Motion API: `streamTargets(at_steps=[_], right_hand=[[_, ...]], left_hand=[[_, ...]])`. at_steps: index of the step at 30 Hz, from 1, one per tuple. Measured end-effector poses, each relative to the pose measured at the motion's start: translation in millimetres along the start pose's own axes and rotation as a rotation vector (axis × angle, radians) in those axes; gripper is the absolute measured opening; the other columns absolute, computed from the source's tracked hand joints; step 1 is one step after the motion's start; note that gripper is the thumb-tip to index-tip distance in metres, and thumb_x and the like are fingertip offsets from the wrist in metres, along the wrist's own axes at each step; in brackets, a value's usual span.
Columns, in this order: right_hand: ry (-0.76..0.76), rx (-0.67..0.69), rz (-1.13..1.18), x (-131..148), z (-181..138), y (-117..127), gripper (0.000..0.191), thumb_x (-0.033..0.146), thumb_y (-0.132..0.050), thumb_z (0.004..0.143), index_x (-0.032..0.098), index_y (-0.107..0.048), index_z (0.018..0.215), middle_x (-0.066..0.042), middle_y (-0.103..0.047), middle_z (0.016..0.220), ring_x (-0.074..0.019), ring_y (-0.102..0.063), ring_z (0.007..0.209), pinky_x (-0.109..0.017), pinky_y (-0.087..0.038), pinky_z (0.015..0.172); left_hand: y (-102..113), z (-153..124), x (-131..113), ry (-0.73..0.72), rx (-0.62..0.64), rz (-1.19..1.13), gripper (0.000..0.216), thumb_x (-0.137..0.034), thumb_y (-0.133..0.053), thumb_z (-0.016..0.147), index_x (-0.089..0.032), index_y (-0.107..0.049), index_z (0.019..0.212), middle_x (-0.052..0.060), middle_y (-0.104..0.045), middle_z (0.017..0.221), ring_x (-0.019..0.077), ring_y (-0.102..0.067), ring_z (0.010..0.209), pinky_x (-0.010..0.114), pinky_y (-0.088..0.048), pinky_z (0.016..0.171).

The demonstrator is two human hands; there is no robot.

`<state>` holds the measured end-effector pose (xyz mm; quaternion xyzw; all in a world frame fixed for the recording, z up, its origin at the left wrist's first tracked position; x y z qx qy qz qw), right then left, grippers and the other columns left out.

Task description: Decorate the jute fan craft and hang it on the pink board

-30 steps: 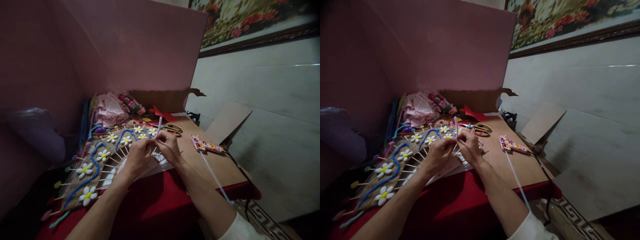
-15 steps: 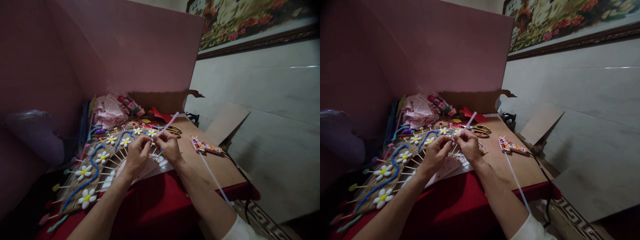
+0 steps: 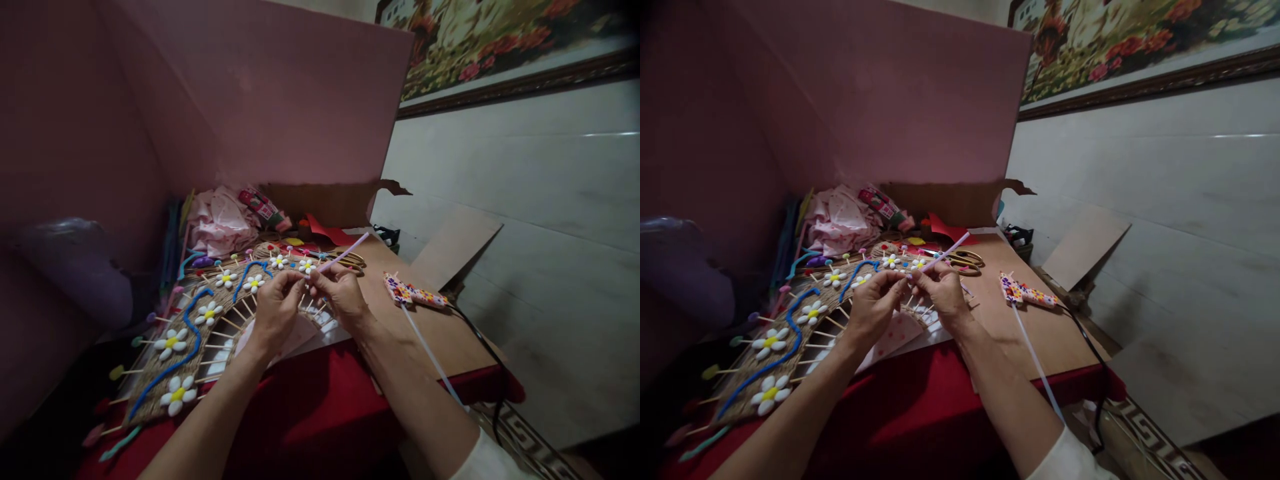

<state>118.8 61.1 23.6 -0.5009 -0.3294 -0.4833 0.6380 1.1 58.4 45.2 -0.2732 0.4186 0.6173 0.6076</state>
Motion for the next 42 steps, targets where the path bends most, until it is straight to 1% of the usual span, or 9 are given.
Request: streamTargets(at_steps=[5,13,15,18,21,24,30,37,42], right_hand=[[-0.024,0.037,-0.02,-1,0,-3,0.03,0.04,-0.071,0.067,0.013,-0.059,0.07,0.001,-0.056,0.057,-0.0075,-0.048,0.046,-0.018,-0.038,0.039],[0.137,-0.062,-0.35,2,3,6,0.028,0.04,-0.069,0.069,0.014,-0.06,0.069,0.001,-0.053,0.059,-0.0073,-0.044,0.05,-0.019,-0.034,0.043],[0.089,-0.058,-0.301,-2,3,6,0.031,0.043,-0.069,0.068,0.014,-0.058,0.068,0.002,-0.051,0.056,-0.0069,-0.042,0.046,-0.019,-0.032,0.04],[0.011,-0.059,-0.136,-7,2,5,0.033,0.046,-0.068,0.068,0.015,-0.056,0.069,0.004,-0.05,0.052,-0.0062,-0.039,0.04,-0.019,-0.029,0.035],[-0.003,-0.036,-0.014,-6,2,2,0.031,0.043,-0.07,0.068,0.015,-0.056,0.069,0.004,-0.051,0.053,-0.0057,-0.04,0.041,-0.018,-0.03,0.036],[0.005,-0.026,0.012,-2,0,1,0.03,0.041,-0.071,0.068,0.014,-0.058,0.068,0.003,-0.052,0.053,-0.0059,-0.042,0.042,-0.018,-0.031,0.037],[0.022,-0.025,-0.123,3,1,2,0.031,0.043,-0.071,0.066,0.016,-0.057,0.068,0.003,-0.052,0.053,-0.0065,-0.04,0.04,-0.02,-0.03,0.036],[0.167,-0.077,-0.44,9,2,8,0.022,0.036,-0.067,0.071,0.015,-0.061,0.067,-0.001,-0.058,0.06,-0.0108,-0.05,0.055,-0.023,-0.039,0.051],[0.092,-0.103,-0.336,4,1,10,0.025,0.038,-0.068,0.07,0.015,-0.06,0.067,0.0,-0.057,0.058,-0.0093,-0.047,0.05,-0.021,-0.036,0.044]], left_hand=[[2,0,-11,-0.093,-0.002,0.161,0.011,-0.024,-0.05,0.082,-0.017,-0.059,0.078,0.001,-0.059,0.071,0.0112,-0.052,0.064,0.023,-0.039,0.06],[-15,-4,-18,-0.307,0.168,0.591,0.018,-0.013,-0.04,0.084,-0.015,-0.058,0.08,0.006,-0.059,0.076,0.0162,-0.052,0.072,0.029,-0.037,0.068],[-11,-3,-15,-0.272,0.118,0.562,0.016,-0.014,-0.043,0.083,-0.015,-0.059,0.078,0.006,-0.06,0.076,0.0161,-0.053,0.072,0.029,-0.038,0.068],[0,0,-4,-0.091,0.004,0.257,0.01,-0.019,-0.051,0.079,-0.017,-0.06,0.074,0.002,-0.06,0.069,0.013,-0.053,0.064,0.025,-0.039,0.062],[-2,0,8,0.093,-0.01,-0.117,0.011,-0.027,-0.057,0.076,-0.016,-0.059,0.073,-0.001,-0.059,0.062,0.0102,-0.051,0.056,0.022,-0.039,0.055],[-5,0,11,0.162,-0.012,-0.252,0.015,-0.03,-0.061,0.072,-0.015,-0.059,0.071,-0.002,-0.055,0.056,0.0078,-0.045,0.049,0.02,-0.037,0.05],[1,1,6,0.093,-0.031,-0.098,0.015,-0.03,-0.056,0.076,-0.015,-0.058,0.075,0.0,-0.057,0.064,0.0097,-0.048,0.058,0.021,-0.038,0.055],[-10,-3,-15,-0.203,0.086,0.536,0.016,-0.015,-0.044,0.082,-0.016,-0.057,0.072,0.004,-0.057,0.07,0.0147,-0.05,0.067,0.027,-0.036,0.065],[-7,0,-2,-0.097,0.06,0.333,0.011,-0.019,-0.051,0.08,-0.017,-0.06,0.075,0.002,-0.06,0.071,0.0134,-0.052,0.066,0.025,-0.038,0.063]])
Point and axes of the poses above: each hand's wrist, its own z-axis towards the middle knuckle, its own y-axis out of the back of the hand, x = y × z, the point moved 9 cm from there along z, towards the middle knuckle
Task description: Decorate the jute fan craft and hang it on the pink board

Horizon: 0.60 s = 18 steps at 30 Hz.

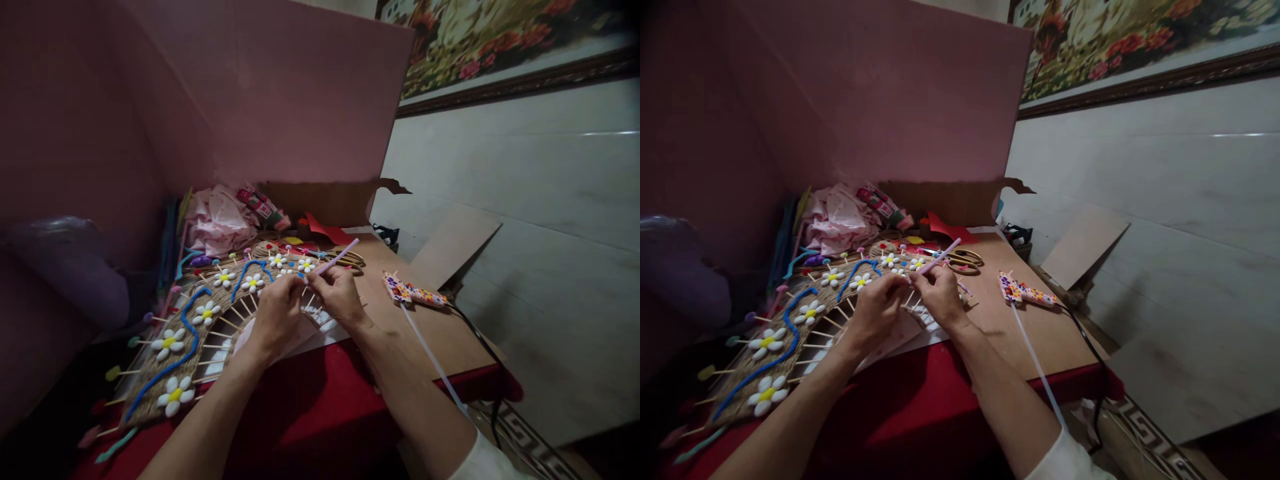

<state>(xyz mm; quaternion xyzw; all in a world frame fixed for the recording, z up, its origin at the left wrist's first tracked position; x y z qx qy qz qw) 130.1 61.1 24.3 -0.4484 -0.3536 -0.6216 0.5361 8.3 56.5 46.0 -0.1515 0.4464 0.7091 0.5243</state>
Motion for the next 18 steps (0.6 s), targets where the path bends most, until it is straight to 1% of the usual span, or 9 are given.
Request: streamTargets(at_steps=[2,4,6,8,9,11,13,16,18], right_hand=[[-0.096,0.027,0.176,-5,-1,-4,0.029,0.042,-0.068,0.069,0.015,-0.057,0.069,0.002,-0.054,0.056,-0.0065,-0.04,0.042,-0.019,-0.03,0.036],[-0.146,0.077,0.302,-7,-2,-9,0.031,0.043,-0.07,0.067,0.015,-0.056,0.07,0.003,-0.054,0.057,-0.005,-0.038,0.04,-0.017,-0.027,0.033],[-0.148,0.113,0.356,-5,-3,-13,0.032,0.042,-0.071,0.067,0.014,-0.055,0.07,0.003,-0.054,0.059,-0.0044,-0.039,0.041,-0.016,-0.028,0.032],[-0.149,0.127,0.366,-4,-3,-14,0.032,0.041,-0.072,0.067,0.014,-0.055,0.07,0.003,-0.054,0.058,-0.004,-0.039,0.041,-0.016,-0.029,0.033],[-0.153,0.123,0.359,-4,-3,-13,0.032,0.041,-0.072,0.066,0.014,-0.055,0.069,0.003,-0.054,0.058,-0.0038,-0.039,0.041,-0.015,-0.029,0.033],[-0.172,0.104,0.321,-7,-3,-11,0.034,0.043,-0.072,0.065,0.014,-0.054,0.068,0.003,-0.053,0.057,-0.0036,-0.039,0.04,-0.015,-0.029,0.032],[-0.187,0.092,0.256,-10,-3,-9,0.036,0.045,-0.071,0.065,0.014,-0.053,0.067,0.004,-0.052,0.054,-0.0036,-0.039,0.038,-0.016,-0.027,0.031],[-0.179,0.085,0.146,-12,-2,-8,0.037,0.046,-0.072,0.062,0.014,-0.054,0.064,0.004,-0.05,0.05,-0.004,-0.038,0.035,-0.017,-0.026,0.03],[-0.163,0.091,0.136,-11,-2,-10,0.037,0.045,-0.074,0.06,0.014,-0.054,0.063,0.004,-0.05,0.049,-0.004,-0.038,0.035,-0.017,-0.026,0.029]], left_hand=[[0,0,10,0.108,-0.032,-0.23,0.011,-0.025,-0.055,0.078,-0.017,-0.061,0.074,0.001,-0.06,0.067,0.0117,-0.051,0.061,0.023,-0.038,0.059],[-4,-1,17,0.192,-0.036,-0.408,0.014,-0.03,-0.057,0.077,-0.016,-0.06,0.073,0.0,-0.059,0.064,0.0102,-0.048,0.056,0.022,-0.037,0.055],[-6,-1,18,0.222,-0.025,-0.485,0.015,-0.03,-0.058,0.076,-0.016,-0.059,0.073,-0.001,-0.058,0.063,0.0092,-0.047,0.054,0.021,-0.036,0.053],[-6,-1,15,0.209,-0.016,-0.478,0.014,-0.029,-0.057,0.077,-0.016,-0.058,0.073,-0.001,-0.057,0.064,0.0092,-0.047,0.055,0.021,-0.036,0.053],[-5,-1,13,0.19,-0.015,-0.44,0.014,-0.028,-0.055,0.078,-0.016,-0.058,0.073,-0.001,-0.057,0.064,0.0096,-0.047,0.056,0.021,-0.036,0.054],[-1,0,6,0.122,-0.011,-0.273,0.012,-0.025,-0.052,0.08,-0.016,-0.057,0.074,0.0,-0.057,0.066,0.0109,-0.048,0.059,0.023,-0.037,0.056],[1,0,-3,0.008,0.001,-0.019,0.012,-0.02,-0.049,0.081,-0.016,-0.057,0.073,0.002,-0.058,0.068,0.0128,-0.05,0.062,0.025,-0.037,0.06],[-4,-3,-14,-0.148,0.04,0.33,0.017,-0.016,-0.043,0.083,-0.016,-0.057,0.073,0.006,-0.058,0.071,0.0163,-0.052,0.068,0.028,-0.036,0.064],[-5,-3,-13,-0.16,0.026,0.408,0.017,-0.017,-0.044,0.082,-0.016,-0.058,0.073,0.006,-0.059,0.071,0.0172,-0.052,0.069,0.028,-0.036,0.064]])
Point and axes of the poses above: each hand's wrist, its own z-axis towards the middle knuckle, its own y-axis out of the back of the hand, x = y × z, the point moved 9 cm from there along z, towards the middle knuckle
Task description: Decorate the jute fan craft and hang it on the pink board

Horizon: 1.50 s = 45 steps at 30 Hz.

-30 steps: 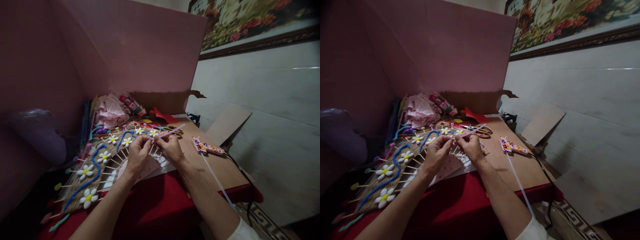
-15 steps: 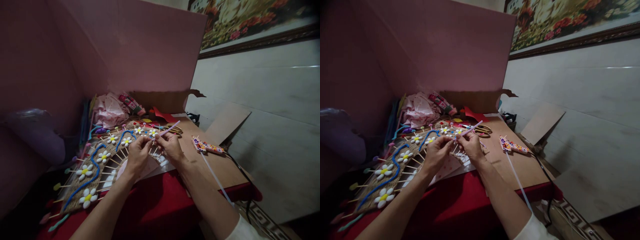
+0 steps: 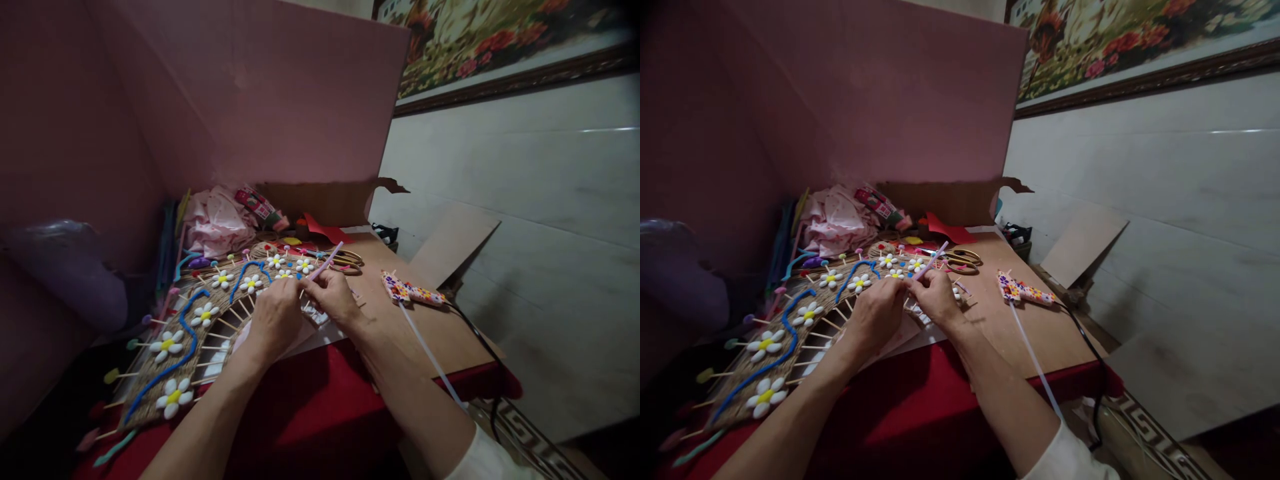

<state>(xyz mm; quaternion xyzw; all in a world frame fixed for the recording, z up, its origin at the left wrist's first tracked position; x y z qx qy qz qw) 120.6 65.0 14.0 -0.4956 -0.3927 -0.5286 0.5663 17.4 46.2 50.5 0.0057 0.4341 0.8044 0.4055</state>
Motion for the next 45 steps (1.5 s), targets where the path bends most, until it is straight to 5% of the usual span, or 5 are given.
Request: streamTargets(at_steps=[9,20,28,38,45], right_hand=[[-0.106,0.1,0.355,-2,-3,-8,0.034,0.041,-0.075,0.062,0.013,-0.056,0.069,0.003,-0.054,0.059,-0.0024,-0.038,0.041,-0.014,-0.025,0.033],[0.054,-0.095,-0.046,4,1,11,0.031,0.038,-0.075,0.058,0.013,-0.058,0.06,0.003,-0.051,0.051,-0.0045,-0.04,0.043,-0.017,-0.029,0.038],[-0.177,0.112,0.309,-6,-6,-10,0.032,0.038,-0.074,0.062,0.013,-0.057,0.068,0.004,-0.051,0.056,-0.0015,-0.036,0.038,-0.014,-0.023,0.031],[-0.03,-0.026,-0.003,-4,-1,2,0.036,0.045,-0.071,0.062,0.013,-0.054,0.063,0.005,-0.048,0.048,-0.0037,-0.036,0.033,-0.017,-0.024,0.028],[-0.139,0.097,0.239,-7,-5,-10,0.034,0.042,-0.071,0.066,0.012,-0.055,0.064,0.005,-0.049,0.049,-0.0021,-0.036,0.035,-0.014,-0.025,0.03]], left_hand=[[-6,-2,19,0.32,-0.103,-0.91,0.019,-0.034,-0.059,0.077,-0.016,-0.059,0.079,0.001,-0.062,0.069,0.0105,-0.054,0.059,0.021,-0.041,0.056],[1,3,2,-0.029,-0.038,-0.187,0.015,-0.017,-0.049,0.08,-0.017,-0.061,0.072,0.004,-0.061,0.071,0.0153,-0.054,0.069,0.027,-0.04,0.067],[-4,1,25,0.325,-0.094,-0.89,0.015,-0.031,-0.06,0.075,-0.016,-0.061,0.075,0.0,-0.061,0.063,0.0101,-0.05,0.052,0.022,-0.039,0.051],[1,2,-2,-0.096,-0.029,0.009,0.02,-0.014,-0.042,0.084,-0.015,-0.056,0.07,0.006,-0.057,0.071,0.0166,-0.052,0.069,0.028,-0.039,0.064],[-1,0,28,0.273,-0.131,-0.736,0.009,-0.024,-0.059,0.076,-0.016,-0.062,0.074,0.0,-0.062,0.064,0.0109,-0.054,0.056,0.021,-0.04,0.053]])
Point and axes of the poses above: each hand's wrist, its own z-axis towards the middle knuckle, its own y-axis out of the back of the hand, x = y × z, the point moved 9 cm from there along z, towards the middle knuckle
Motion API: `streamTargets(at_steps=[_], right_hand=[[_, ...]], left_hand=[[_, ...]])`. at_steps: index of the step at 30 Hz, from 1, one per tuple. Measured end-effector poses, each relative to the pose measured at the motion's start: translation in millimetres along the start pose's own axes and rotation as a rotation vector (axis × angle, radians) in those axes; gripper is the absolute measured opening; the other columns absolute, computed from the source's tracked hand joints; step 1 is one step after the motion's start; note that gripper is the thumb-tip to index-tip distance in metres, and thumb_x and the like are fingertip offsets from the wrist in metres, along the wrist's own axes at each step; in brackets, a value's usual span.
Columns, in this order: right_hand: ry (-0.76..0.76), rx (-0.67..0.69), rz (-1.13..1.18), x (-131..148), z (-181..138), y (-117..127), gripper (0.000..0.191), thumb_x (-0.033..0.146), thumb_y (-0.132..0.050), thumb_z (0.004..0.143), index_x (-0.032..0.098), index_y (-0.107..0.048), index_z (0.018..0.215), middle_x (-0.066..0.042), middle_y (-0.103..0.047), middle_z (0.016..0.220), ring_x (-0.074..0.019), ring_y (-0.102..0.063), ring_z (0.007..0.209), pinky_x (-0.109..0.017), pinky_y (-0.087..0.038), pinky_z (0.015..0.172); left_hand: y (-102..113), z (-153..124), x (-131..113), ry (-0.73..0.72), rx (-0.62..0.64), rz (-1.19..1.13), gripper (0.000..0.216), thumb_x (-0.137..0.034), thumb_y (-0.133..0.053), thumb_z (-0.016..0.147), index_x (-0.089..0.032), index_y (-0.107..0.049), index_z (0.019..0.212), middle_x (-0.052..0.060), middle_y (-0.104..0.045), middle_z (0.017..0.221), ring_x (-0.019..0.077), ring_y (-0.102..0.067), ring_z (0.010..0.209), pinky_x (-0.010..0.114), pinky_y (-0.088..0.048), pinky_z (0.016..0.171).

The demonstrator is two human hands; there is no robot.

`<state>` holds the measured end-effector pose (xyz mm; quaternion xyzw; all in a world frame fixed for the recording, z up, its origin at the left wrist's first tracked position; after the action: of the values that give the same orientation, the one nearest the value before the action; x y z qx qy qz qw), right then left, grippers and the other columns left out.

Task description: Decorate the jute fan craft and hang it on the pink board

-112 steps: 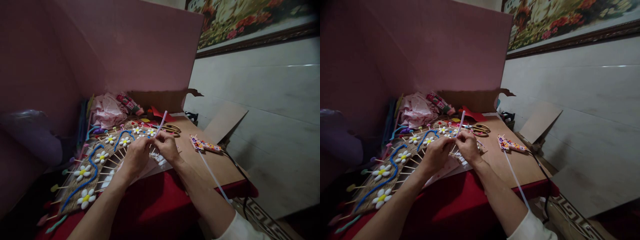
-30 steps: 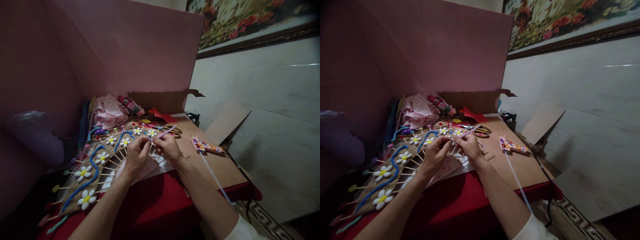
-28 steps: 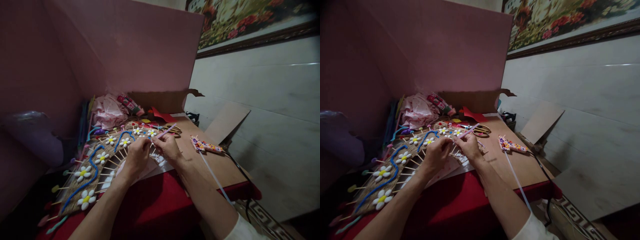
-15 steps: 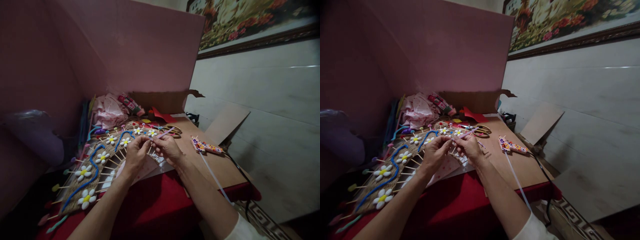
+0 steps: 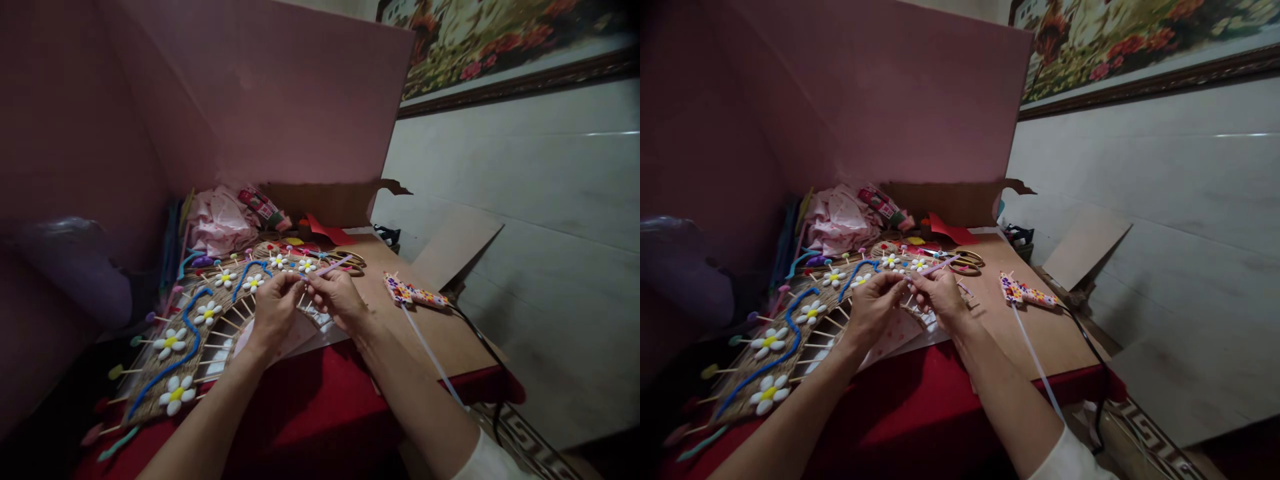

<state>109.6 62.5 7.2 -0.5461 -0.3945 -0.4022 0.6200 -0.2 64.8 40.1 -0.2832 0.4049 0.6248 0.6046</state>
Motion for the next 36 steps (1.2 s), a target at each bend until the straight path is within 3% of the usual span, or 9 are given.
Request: streamTargets(at_steps=[4,9,12,18,20,22,26,29,36], right_hand=[[0.003,0.002,0.007,1,-1,1,0.033,0.041,-0.071,0.066,0.012,-0.055,0.064,0.005,-0.049,0.05,-0.0022,-0.037,0.036,-0.014,-0.026,0.03],[0.063,-0.101,-0.149,4,1,10,0.033,0.041,-0.07,0.065,0.014,-0.052,0.061,0.005,-0.048,0.048,-0.0027,-0.035,0.033,-0.016,-0.024,0.029],[0.129,-0.162,-0.279,9,1,13,0.033,0.04,-0.072,0.061,0.013,-0.054,0.061,0.004,-0.049,0.047,-0.0039,-0.037,0.033,-0.017,-0.025,0.028],[0.024,-0.022,0.006,2,1,3,0.033,0.041,-0.07,0.065,0.013,-0.054,0.065,0.004,-0.051,0.053,-0.0023,-0.037,0.036,-0.015,-0.026,0.03],[-0.009,0.002,0.018,0,0,1,0.032,0.041,-0.07,0.066,0.012,-0.055,0.065,0.004,-0.05,0.053,-0.0021,-0.037,0.036,-0.014,-0.026,0.03],[0.012,-0.026,-0.044,1,0,4,0.033,0.042,-0.07,0.067,0.013,-0.054,0.065,0.005,-0.049,0.051,-0.0025,-0.037,0.035,-0.015,-0.026,0.03],[0.098,-0.099,-0.238,4,1,8,0.035,0.044,-0.068,0.067,0.014,-0.052,0.06,0.005,-0.046,0.044,-0.0037,-0.035,0.032,-0.016,-0.025,0.028],[0.12,-0.091,-0.294,4,2,5,0.035,0.043,-0.068,0.067,0.013,-0.053,0.057,0.005,-0.046,0.043,-0.0039,-0.036,0.031,-0.017,-0.026,0.028],[-0.04,0.021,0.058,-3,-1,-2,0.033,0.041,-0.071,0.065,0.012,-0.055,0.063,0.005,-0.049,0.048,-0.0018,-0.035,0.035,-0.014,-0.023,0.03]], left_hand=[[-1,-2,-2,-0.011,-0.006,-0.005,0.011,-0.026,-0.056,0.078,-0.016,-0.061,0.076,0.0,-0.062,0.065,0.0105,-0.054,0.058,0.021,-0.041,0.056],[-9,-8,-22,-0.309,0.056,0.557,0.015,-0.016,-0.047,0.082,-0.015,-0.058,0.072,0.004,-0.059,0.069,0.014,-0.052,0.066,0.026,-0.038,0.062],[-17,-9,-21,-0.357,0.128,0.714,0.019,-0.014,-0.044,0.083,-0.014,-0.058,0.07,0.006,-0.059,0.07,0.0164,-0.053,0.068,0.028,-0.038,0.064],[-2,-1,-1,-0.022,0.006,0.047,0.011,-0.026,-0.057,0.079,-0.016,-0.062,0.079,0.001,-0.063,0.069,0.012,-0.056,0.061,0.022,-0.042,0.058],[-3,-1,2,0.015,0.013,-0.031,0.012,-0.028,-0.057,0.079,-0.016,-0.062,0.079,0.001,-0.063,0.067,0.0117,-0.055,0.06,0.022,-0.042,0.057],[-1,-2,-2,-0.04,0.009,0.073,0.008,-0.022,-0.056,0.078,-0.016,-0.061,0.077,0.0,-0.062,0.068,0.0116,-0.054,0.061,0.022,-0.041,0.058],[-5,-7,-18,-0.274,0.032,0.573,0.014,-0.012,-0.049,0.078,-0.015,-0.059,0.069,0.004,-0.059,0.068,0.0156,-0.053,0.066,0.026,-0.037,0.062],[-9,-9,-20,-0.309,0.047,0.732,0.018,-0.012,-0.046,0.08,-0.015,-0.059,0.068,0.006,-0.059,0.068,0.0178,-0.054,0.069,0.028,-0.036,0.062],[3,-2,5,0.097,-0.053,-0.108,0.011,-0.027,-0.062,0.073,-0.016,-0.062,0.074,0.0,-0.06,0.062,0.0109,-0.05,0.053,0.021,-0.038,0.051]])
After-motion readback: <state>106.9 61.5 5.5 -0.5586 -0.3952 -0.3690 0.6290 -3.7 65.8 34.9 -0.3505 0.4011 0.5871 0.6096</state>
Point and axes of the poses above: each hand's wrist, its own z-axis towards the middle knuckle, its own y-axis out of the back of the hand, x = y × z, the point moved 9 cm from there along z, towards the middle knuckle
